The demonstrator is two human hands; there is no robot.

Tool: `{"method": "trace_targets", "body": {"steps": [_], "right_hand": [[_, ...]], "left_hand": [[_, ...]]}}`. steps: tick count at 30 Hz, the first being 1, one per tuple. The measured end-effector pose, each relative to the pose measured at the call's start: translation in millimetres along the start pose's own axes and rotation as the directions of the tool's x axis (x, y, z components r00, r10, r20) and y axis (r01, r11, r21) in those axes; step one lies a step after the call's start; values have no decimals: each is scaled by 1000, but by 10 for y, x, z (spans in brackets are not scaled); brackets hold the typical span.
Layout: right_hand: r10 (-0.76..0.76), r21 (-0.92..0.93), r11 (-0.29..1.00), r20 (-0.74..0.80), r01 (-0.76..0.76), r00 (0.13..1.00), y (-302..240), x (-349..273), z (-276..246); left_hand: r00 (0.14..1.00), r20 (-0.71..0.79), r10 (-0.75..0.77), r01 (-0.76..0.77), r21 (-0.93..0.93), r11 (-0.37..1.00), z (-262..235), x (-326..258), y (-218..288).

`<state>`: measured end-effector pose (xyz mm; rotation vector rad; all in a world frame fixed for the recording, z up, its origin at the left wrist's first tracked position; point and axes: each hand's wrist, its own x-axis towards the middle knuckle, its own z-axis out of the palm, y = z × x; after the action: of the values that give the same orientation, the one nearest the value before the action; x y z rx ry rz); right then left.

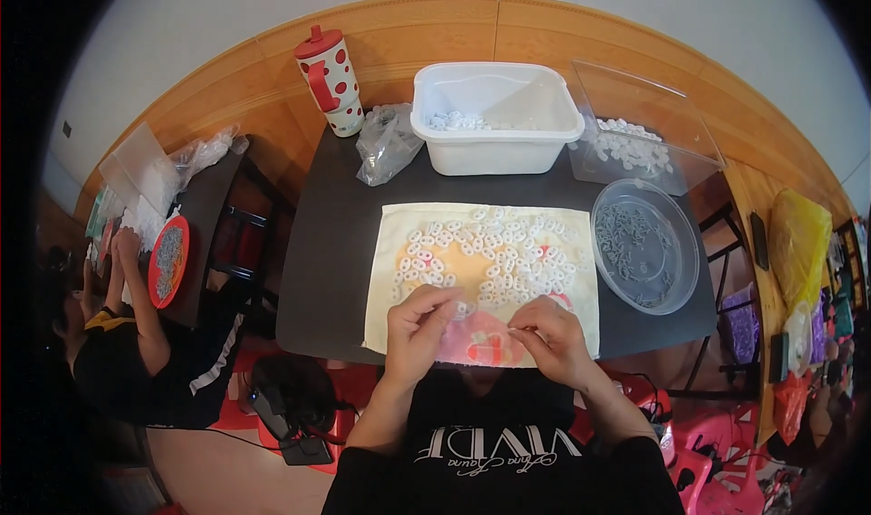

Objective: Manually assembling small white plastic ring components at a factory workbench.

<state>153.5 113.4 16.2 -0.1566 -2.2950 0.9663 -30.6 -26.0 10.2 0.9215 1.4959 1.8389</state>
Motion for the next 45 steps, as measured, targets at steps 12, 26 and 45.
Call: {"method": "trace_targets", "body": {"steps": [12, 26, 45], "right_hand": [[574, 581, 753, -352, -308, 739, 202, -209, -184], [422, 468, 856, -389, -219, 819, 242, -405, -86], [153, 205, 975, -341, -85, 928, 286, -386, -105]], "left_hand": [[926, 313, 211, -377, 796, 473, 262, -109, 109], [821, 513, 250, -551, 598, 583, 823, 220, 299], [388, 918, -80, -847, 389, 361, 2658, 1334, -214]]}}
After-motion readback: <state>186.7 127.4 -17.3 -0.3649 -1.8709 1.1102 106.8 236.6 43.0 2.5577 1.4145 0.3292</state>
